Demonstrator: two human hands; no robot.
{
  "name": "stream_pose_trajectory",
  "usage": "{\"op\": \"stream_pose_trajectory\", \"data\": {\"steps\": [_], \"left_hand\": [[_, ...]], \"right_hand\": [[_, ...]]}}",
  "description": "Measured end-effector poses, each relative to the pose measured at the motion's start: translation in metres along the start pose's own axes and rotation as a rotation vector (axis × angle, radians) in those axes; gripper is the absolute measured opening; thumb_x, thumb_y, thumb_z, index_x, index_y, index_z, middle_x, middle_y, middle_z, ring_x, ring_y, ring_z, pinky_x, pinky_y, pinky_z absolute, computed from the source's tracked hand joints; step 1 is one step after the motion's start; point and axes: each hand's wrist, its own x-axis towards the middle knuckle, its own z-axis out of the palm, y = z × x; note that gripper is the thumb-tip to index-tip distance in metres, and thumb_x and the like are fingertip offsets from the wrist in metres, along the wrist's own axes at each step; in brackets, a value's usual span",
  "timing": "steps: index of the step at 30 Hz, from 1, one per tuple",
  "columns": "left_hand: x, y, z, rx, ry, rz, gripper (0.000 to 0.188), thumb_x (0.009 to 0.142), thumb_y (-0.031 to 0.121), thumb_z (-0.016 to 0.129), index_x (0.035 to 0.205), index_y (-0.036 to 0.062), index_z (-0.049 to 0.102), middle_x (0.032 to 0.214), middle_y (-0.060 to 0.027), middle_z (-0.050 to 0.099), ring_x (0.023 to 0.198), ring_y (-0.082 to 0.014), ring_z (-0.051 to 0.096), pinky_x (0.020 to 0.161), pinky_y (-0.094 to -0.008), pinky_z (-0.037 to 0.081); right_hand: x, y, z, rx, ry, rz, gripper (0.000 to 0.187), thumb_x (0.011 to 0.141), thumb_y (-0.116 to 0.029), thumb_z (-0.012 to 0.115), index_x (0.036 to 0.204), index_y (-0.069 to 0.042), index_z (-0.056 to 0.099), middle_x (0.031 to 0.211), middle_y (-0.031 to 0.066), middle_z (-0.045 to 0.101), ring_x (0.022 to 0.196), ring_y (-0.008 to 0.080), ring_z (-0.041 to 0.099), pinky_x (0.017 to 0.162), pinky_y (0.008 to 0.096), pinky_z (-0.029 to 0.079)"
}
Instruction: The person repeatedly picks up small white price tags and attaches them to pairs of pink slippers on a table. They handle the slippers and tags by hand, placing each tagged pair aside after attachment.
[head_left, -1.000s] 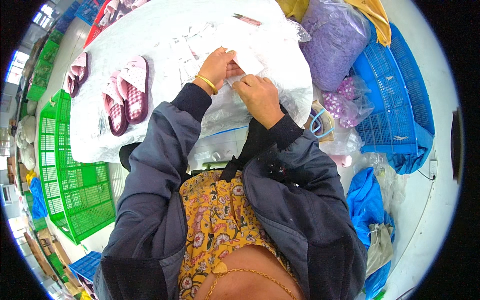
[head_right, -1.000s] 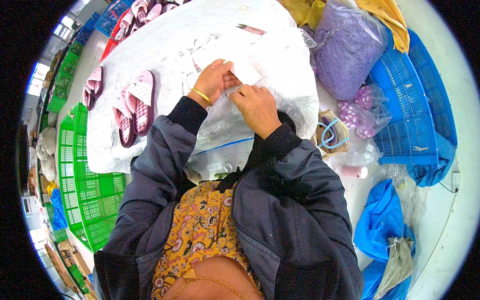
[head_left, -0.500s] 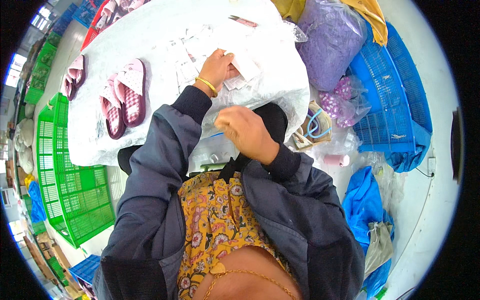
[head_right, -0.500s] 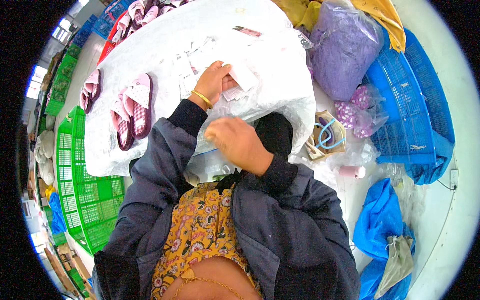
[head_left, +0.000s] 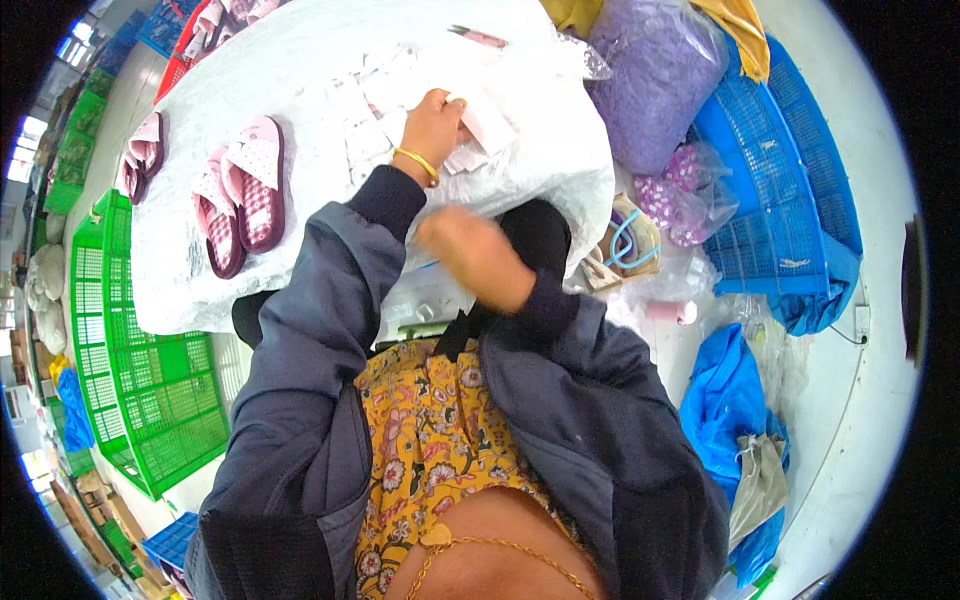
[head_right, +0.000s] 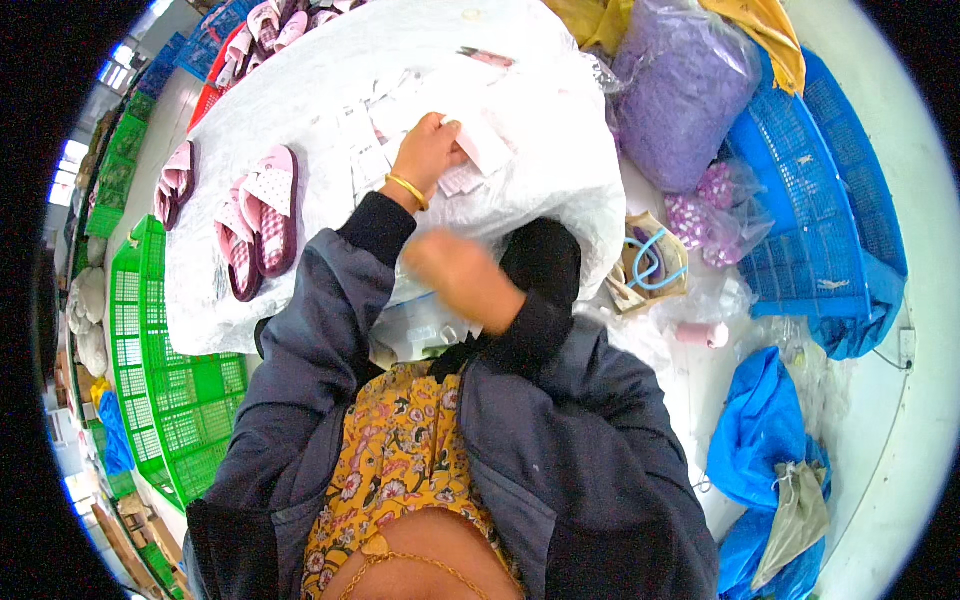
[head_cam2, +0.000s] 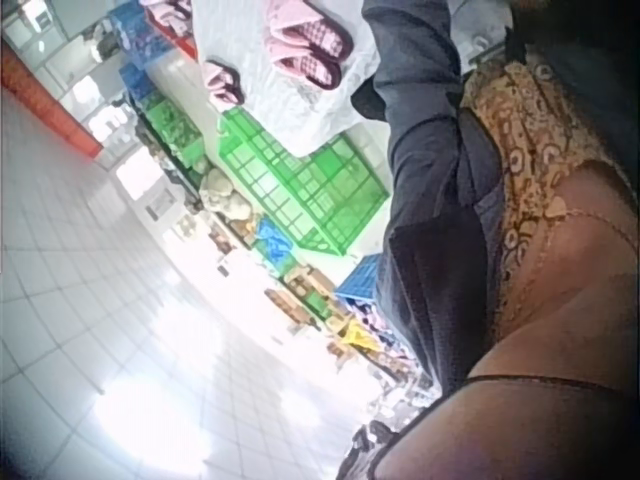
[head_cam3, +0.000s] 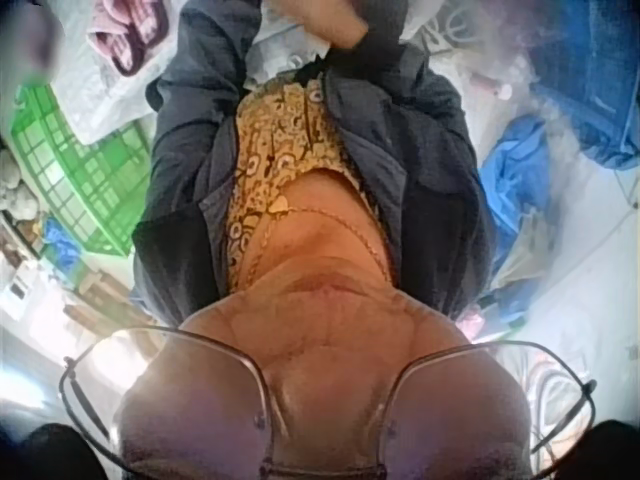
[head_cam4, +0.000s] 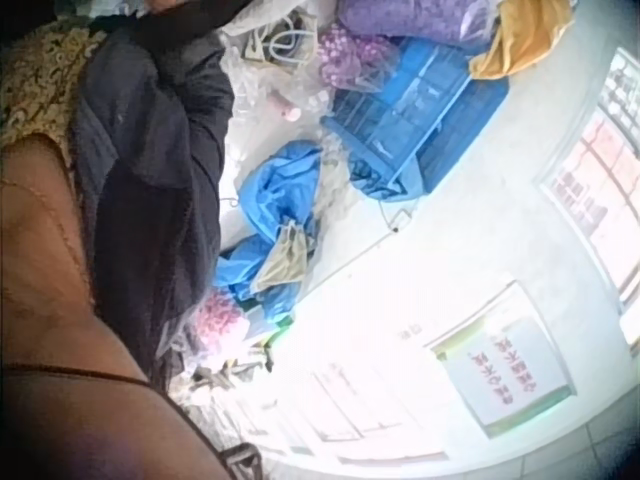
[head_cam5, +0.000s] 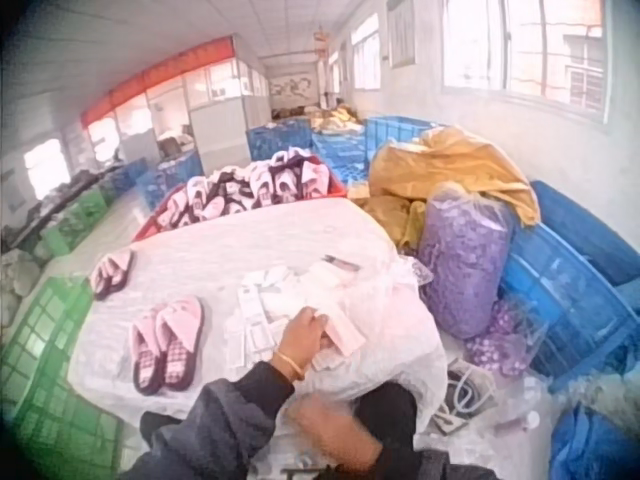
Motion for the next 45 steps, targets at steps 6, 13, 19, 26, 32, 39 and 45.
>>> {"op": "stream_pose_trajectory", "data": {"steps": [6,13,19,26,32,39,45], "left_hand": [[0.001,0.001,0.001,-0.095,-0.005,0.025,0.019,0.099,0.012,0.050,0.110,-0.0032,0.052,0.102,-0.0128,0.063,0.091,-0.0203,0.067,0.081,-0.0336,0.057],[-0.037,0.033,-0.003,-0.011,-0.021,0.160,0.019,0.099,0.016,0.053,0.106,-0.0006,0.057,0.090,-0.0060,0.062,0.080,-0.0121,0.065,0.073,-0.0250,0.056],[-0.087,0.048,-0.009,0.117,-0.047,0.285,0.023,0.098,0.014,0.056,0.114,-0.0028,0.060,0.094,-0.0061,0.066,0.083,-0.0107,0.066,0.074,-0.0248,0.057],[-0.074,0.029,-0.024,0.104,-0.120,0.325,0.021,0.096,0.011,0.058,0.112,-0.0027,0.063,0.100,-0.0067,0.067,0.092,-0.0098,0.061,0.082,-0.0237,0.049],[-0.079,0.030,-0.021,0.189,-0.130,0.335,0.020,0.096,0.012,0.059,0.110,-0.0022,0.064,0.101,-0.0067,0.068,0.086,-0.0080,0.059,0.079,-0.0240,0.049],[-0.087,0.031,-0.017,0.215,-0.103,0.390,0.019,0.095,0.011,0.061,0.109,-0.0005,0.065,0.096,-0.0048,0.068,0.082,-0.0093,0.061,0.073,-0.0250,0.050],[-0.088,0.032,-0.018,0.331,-0.087,0.497,0.016,0.095,0.005,0.060,0.109,-0.0006,0.065,0.107,-0.0040,0.064,0.089,-0.0097,0.060,0.079,-0.0233,0.049]], "right_hand": [[0.019,-0.056,-0.022,0.402,-0.224,0.186,0.013,0.088,-0.015,0.063,0.098,-0.006,0.061,0.092,0.0101,0.062,0.088,0.0300,0.063,0.073,0.0363,0.052],[0.018,-0.020,-0.085,0.525,0.268,0.675,0.012,0.095,-0.010,0.063,0.103,-0.001,0.064,0.091,-0.0005,0.065,0.081,0.0060,0.056,0.071,0.0229,0.047],[0.044,-0.005,-0.083,0.560,0.381,0.707,0.027,0.091,-0.008,0.068,0.115,0.001,0.059,0.085,0.0004,0.064,0.073,0.0049,0.055,0.066,0.0206,0.046],[0.058,0.012,-0.062,0.619,0.407,0.717,0.038,0.088,-0.007,0.071,0.121,0.002,0.053,0.085,0.0035,0.065,0.075,0.0062,0.058,0.066,0.0211,0.047],[0.058,0.023,-0.054,0.612,0.380,0.716,0.038,0.088,-0.008,0.072,0.120,0.003,0.054,0.085,0.0043,0.067,0.075,0.0068,0.059,0.066,0.0216,0.048],[0.059,0.023,-0.053,0.546,0.379,0.738,0.034,0.087,-0.008,0.072,0.116,0.003,0.057,0.088,0.0061,0.069,0.076,0.0082,0.062,0.067,0.0223,0.049],[0.057,0.024,-0.053,0.663,0.403,0.753,0.028,0.087,-0.006,0.071,0.111,0.002,0.059,0.088,0.0059,0.068,0.076,0.0080,0.062,0.065,0.0208,0.048]]}}
